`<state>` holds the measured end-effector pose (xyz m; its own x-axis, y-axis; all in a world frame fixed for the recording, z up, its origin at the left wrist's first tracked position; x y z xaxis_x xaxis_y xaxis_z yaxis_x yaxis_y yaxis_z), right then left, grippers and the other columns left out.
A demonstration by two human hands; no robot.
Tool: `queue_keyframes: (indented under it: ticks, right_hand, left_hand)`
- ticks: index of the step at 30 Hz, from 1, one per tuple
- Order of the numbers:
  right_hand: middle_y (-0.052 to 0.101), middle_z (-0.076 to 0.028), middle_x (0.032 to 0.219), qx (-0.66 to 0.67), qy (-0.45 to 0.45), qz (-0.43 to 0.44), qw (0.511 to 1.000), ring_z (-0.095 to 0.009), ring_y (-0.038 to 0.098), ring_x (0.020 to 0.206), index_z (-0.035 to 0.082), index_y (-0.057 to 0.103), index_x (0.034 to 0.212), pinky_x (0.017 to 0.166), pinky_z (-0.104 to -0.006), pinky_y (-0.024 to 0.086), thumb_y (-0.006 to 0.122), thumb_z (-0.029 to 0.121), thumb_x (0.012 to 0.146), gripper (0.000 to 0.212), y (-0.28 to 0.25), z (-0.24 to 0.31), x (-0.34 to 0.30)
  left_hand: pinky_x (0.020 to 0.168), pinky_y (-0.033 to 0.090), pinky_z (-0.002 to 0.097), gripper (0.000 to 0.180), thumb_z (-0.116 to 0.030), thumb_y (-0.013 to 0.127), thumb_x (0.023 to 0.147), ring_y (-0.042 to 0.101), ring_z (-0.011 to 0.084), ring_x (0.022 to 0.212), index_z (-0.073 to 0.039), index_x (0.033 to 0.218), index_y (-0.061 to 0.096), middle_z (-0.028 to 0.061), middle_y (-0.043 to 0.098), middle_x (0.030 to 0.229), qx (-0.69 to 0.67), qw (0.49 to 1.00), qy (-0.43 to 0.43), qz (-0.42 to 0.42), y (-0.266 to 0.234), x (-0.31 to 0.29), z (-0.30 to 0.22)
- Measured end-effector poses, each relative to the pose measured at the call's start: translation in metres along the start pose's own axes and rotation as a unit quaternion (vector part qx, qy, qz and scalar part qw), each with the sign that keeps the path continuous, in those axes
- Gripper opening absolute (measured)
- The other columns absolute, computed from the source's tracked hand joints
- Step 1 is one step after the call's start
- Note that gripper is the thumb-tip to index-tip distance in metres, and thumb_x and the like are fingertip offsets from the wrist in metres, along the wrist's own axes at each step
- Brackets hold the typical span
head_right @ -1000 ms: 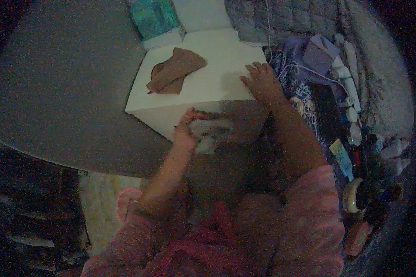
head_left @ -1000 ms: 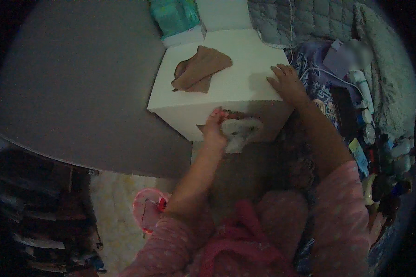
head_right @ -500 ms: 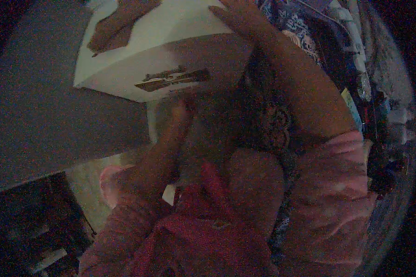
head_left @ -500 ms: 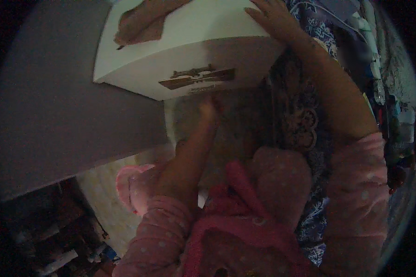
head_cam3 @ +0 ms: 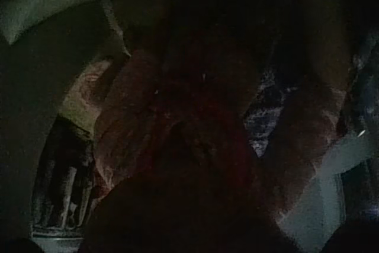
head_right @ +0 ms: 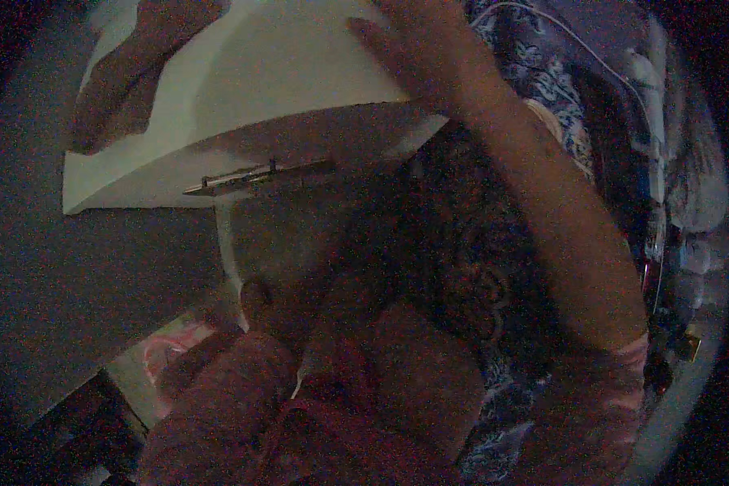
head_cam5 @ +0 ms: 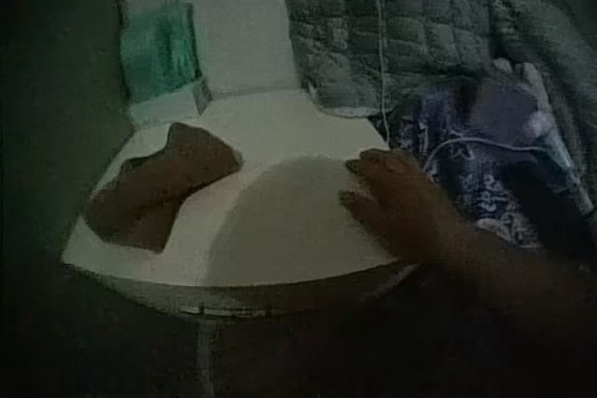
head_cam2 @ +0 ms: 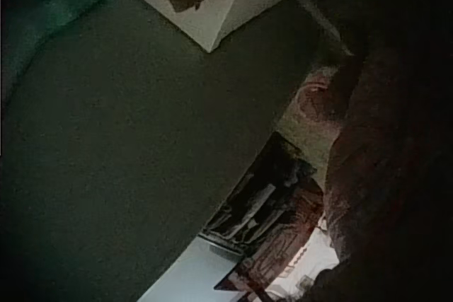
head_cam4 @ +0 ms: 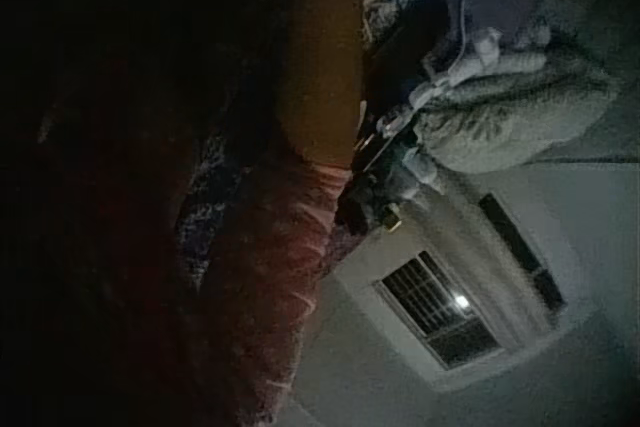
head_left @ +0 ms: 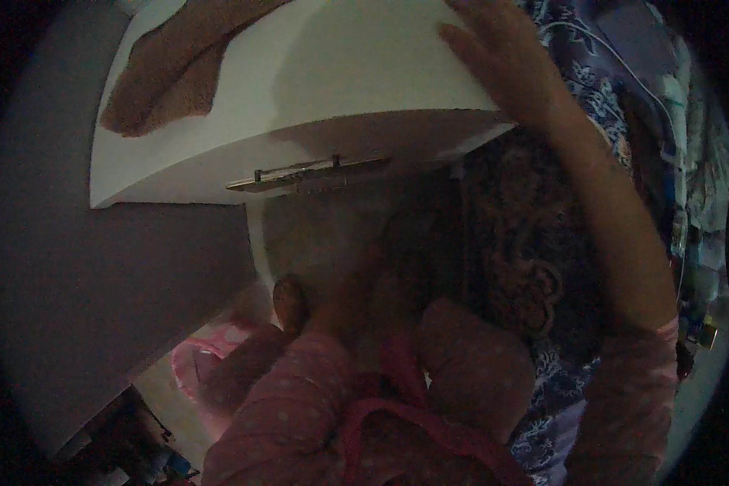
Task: The person kneels and wipes the front and top of a small white cabinet with a cloth. They then place several small bottles and containers from the bed onto the cabinet top.
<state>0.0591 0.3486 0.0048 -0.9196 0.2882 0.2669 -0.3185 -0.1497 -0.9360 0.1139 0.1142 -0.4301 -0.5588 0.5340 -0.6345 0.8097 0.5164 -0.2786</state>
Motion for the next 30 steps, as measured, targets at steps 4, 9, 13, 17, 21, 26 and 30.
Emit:
queue_keyframes:
  ticks: [4, 9, 13, 17, 21, 26, 30]
  right_hand:
    - [0.051, -0.015, 0.123, -0.253, -0.277, -0.141, 0.916, -0.035, 0.044, 0.117, 0.009, 0.054, 0.119, 0.097, -0.0444, 0.036, 0.054, 0.021, 0.084, 0.037, 0.009, 0.008, -0.019]
    - [0.050, -0.014, 0.124, -0.219, -0.195, -0.189, 0.937, -0.033, 0.048, 0.111, 0.008, 0.057, 0.113, 0.095, -0.0447, 0.038, 0.053, 0.020, 0.084, 0.032, -0.018, 0.031, -0.014]
    - [0.052, -0.013, 0.119, -0.138, 0.030, -0.239, 0.961, -0.034, 0.049, 0.108, 0.007, 0.057, 0.111, 0.095, -0.0444, 0.038, 0.055, 0.018, 0.082, 0.031, -0.035, 0.014, -0.039]
    - [0.059, -0.011, 0.101, 0.142, 0.019, -0.297, 0.944, -0.027, 0.055, 0.099, 0.007, 0.058, 0.108, 0.083, -0.0373, 0.045, 0.055, 0.018, 0.084, 0.027, -0.035, 0.081, -0.104]
    - [0.059, -0.008, 0.100, 0.684, 0.161, 0.140, 0.698, -0.021, 0.057, 0.088, 0.007, 0.055, 0.110, 0.073, -0.0346, 0.047, 0.050, 0.029, 0.089, 0.031, 0.130, 0.169, -0.211]
    - [0.051, -0.010, 0.124, 0.790, 0.119, 0.182, 0.573, -0.029, 0.052, 0.109, 0.007, 0.049, 0.123, 0.090, -0.0423, 0.043, 0.043, 0.037, 0.092, 0.043, 0.138, 0.253, -0.242]
    - [0.048, -0.010, 0.130, 0.844, 0.099, 0.023, 0.527, -0.029, 0.048, 0.115, 0.007, 0.048, 0.126, 0.096, -0.0419, 0.040, 0.042, 0.037, 0.093, 0.045, 0.093, 0.196, -0.191]
  left_hand:
    - [0.067, 0.049, 0.0378, 0.029, -0.015, 0.055, 0.077, 0.057, 0.0242, 0.078, -0.003, 0.103, 0.055, 0.0083, 0.059, 0.088, -0.027, 0.999, 0.015, 0.033, -0.014, -0.031, -0.033]
    - [0.070, 0.050, 0.0386, 0.033, -0.014, 0.055, 0.075, 0.057, 0.0255, 0.083, -0.003, 0.106, 0.054, 0.0092, 0.059, 0.092, -0.171, 0.982, 0.044, 0.067, -0.075, -0.117, -0.108]
    - [0.072, 0.050, 0.0392, 0.036, -0.013, 0.056, 0.074, 0.058, 0.0266, 0.086, -0.002, 0.108, 0.054, 0.0099, 0.059, 0.094, -0.329, 0.931, 0.101, 0.123, -0.122, -0.190, -0.176]
    - [0.083, 0.046, 0.0437, 0.046, -0.012, 0.056, 0.069, 0.055, 0.0307, 0.098, -0.001, 0.114, 0.051, 0.0127, 0.058, 0.106, -0.477, 0.853, 0.150, 0.153, -0.186, -0.256, -0.213]
    - [0.095, 0.042, 0.0468, 0.051, -0.010, 0.053, 0.067, 0.055, 0.0336, 0.103, 0.001, 0.117, 0.050, 0.0148, 0.058, 0.111, -0.567, 0.786, 0.211, 0.128, -0.221, -0.314, -0.214]
    - [0.094, 0.043, 0.0469, 0.052, -0.011, 0.054, 0.069, 0.055, 0.0332, 0.104, 0.002, 0.119, 0.048, 0.0151, 0.057, 0.114, -0.579, 0.777, 0.193, 0.154, -0.192, -0.359, -0.212]
    - [0.094, 0.043, 0.0458, 0.052, -0.013, 0.055, 0.071, 0.056, 0.0317, 0.105, 0.001, 0.121, 0.048, 0.0148, 0.057, 0.116, -0.535, 0.832, 0.095, 0.115, -0.186, -0.371, -0.182]
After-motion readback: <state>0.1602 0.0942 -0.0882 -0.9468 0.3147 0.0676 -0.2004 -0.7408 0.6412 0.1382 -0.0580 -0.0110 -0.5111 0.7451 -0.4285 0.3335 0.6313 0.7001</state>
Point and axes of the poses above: each hand's wrist, its own x-axis towards the middle knuckle, its own y-axis out of the palm, z = x × y, the point moved 9 cm from there along x, towards the middle knuckle
